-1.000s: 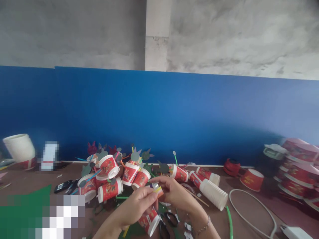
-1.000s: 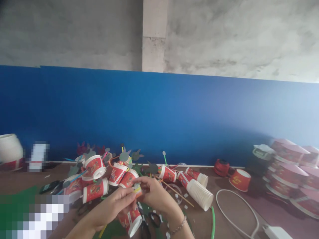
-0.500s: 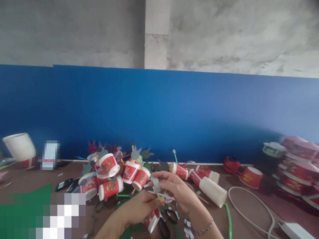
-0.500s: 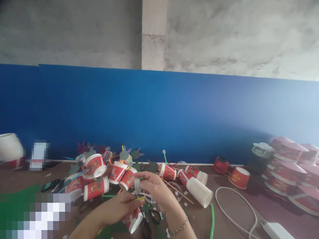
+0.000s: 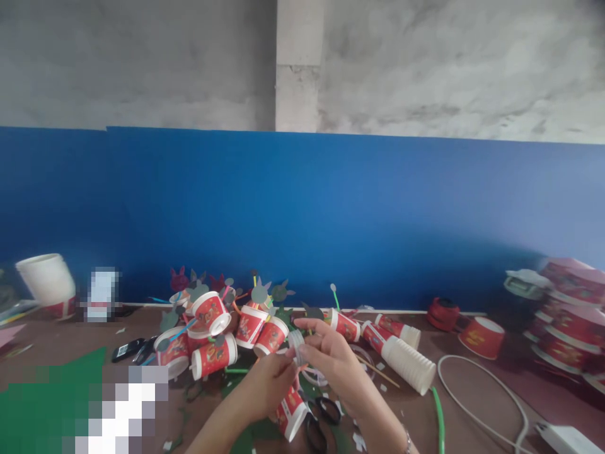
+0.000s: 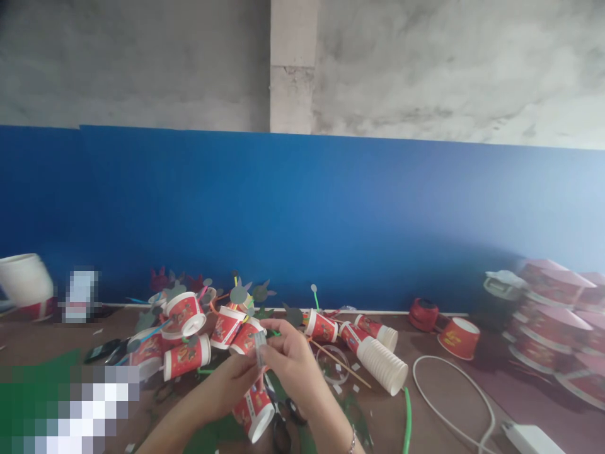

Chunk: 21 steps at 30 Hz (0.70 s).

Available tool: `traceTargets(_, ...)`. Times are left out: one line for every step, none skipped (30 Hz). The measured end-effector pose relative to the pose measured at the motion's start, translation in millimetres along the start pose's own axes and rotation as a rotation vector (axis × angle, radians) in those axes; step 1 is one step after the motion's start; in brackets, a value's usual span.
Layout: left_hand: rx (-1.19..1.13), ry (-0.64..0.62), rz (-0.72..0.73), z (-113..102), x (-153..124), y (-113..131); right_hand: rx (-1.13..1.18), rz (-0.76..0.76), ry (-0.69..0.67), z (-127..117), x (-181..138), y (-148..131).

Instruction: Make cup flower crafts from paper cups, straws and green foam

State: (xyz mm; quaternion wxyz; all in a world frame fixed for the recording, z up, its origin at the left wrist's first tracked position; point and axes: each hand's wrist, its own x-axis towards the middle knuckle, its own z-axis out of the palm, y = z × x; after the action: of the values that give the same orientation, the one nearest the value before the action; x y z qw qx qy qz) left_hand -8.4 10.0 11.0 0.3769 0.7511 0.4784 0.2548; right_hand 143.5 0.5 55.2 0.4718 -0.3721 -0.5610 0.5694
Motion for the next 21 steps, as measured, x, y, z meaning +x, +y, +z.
traceTargets(0.053, 0.006, 0.009, -0.3, -0.7, -0.4, -0.009, -0.008, 0.013, 1.0, 0.3, 1.0)
traceTargets(0.110, 0.022, 0.018, -0.4, -1.6, -0.5, -0.011, -0.012, 0.028, 1.8, 0.5, 1.8)
traceTargets(0.167, 0.045, 0.023, -0.4, -2.7, -0.3, -0.005, -0.012, 0.042, 2.3, 0.5, 2.2)
traceTargets(0.220, 0.071, 0.024, -0.3, -3.6, 0.0, 0.008, -0.006, 0.059, 2.6, 0.1, 2.0)
traceTargets(0.263, 0.095, 0.022, 0.0, -4.5, 0.5, 0.022, 0.005, 0.074, 2.9, -0.5, 1.2)
traceTargets(0.292, 0.111, 0.017, 0.5, -5.0, 1.0, 0.034, 0.016, 0.086, 3.0, -1.5, 0.0)
traceTargets(0.304, 0.118, 0.014, 0.8, -5.1, 1.5, 0.044, 0.025, 0.096, 3.2, -2.5, -1.7)
traceTargets(0.298, 0.115, 0.013, 1.1, -4.9, 2.0, 0.049, 0.030, 0.101, 3.3, -3.7, -3.6)
traceTargets(0.271, 0.109, 0.015, 1.1, -4.3, 2.4, 0.050, 0.031, 0.102, 3.4, -4.7, -5.4)
traceTargets(0.228, 0.103, 0.013, 0.8, -3.4, 2.7, 0.046, 0.027, 0.095, 3.4, -5.6, -7.1)
traceTargets(0.177, 0.097, 0.006, 0.2, -2.3, 2.9, 0.035, 0.021, 0.083, 3.3, -6.3, -8.4)
traceTargets(0.124, 0.092, -0.005, -0.5, -1.1, 2.8, 0.021, 0.015, 0.070, 2.9, -6.7, -9.3)
traceTargets(0.073, 0.090, -0.015, -1.3, 0.2, 2.6, 0.004, 0.006, 0.055, 2.3, -6.8, -9.7)
traceTargets(0.031, 0.090, -0.022, -2.0, 1.4, 2.1, -0.014, -0.006, 0.040, 1.4, -6.6, -9.7)
traceTargets(-0.007, 0.094, -0.025, -2.5, 2.7, 1.3, -0.032, -0.018, 0.024, 0.2, -6.3, -9.3)
traceTargets(-0.044, 0.105, -0.023, -2.8, 3.8, 0.2, -0.054, -0.028, 0.010, -1.1, -5.9, -8.6)
traceTargets(-0.080, 0.121, -0.018, -2.8, 4.9, -1.1, -0.078, -0.034, -0.002, -2.5, -5.5, -7.7)
traceTargets(-0.117, 0.138, -0.016, -2.6, 6.0, -2.5, -0.105, -0.036, -0.012, -3.9, -5.1, -6.8)
traceTargets(-0.155, 0.156, -0.019, -2.3, 7.0, -4.0, -0.133, -0.032, -0.017, -5.3, -4.7, -5.8)
traceTargets(-0.195, 0.172, -0.025, -2.0, 8.0, -5.5, -0.157, -0.025, -0.019, -6.6, -4.4, -4.8)
traceTargets(-0.238, 0.182, -0.032, -1.7, 8.9, -6.7, -0.175, -0.019, -0.020, -7.7, -4.2, -3.8)
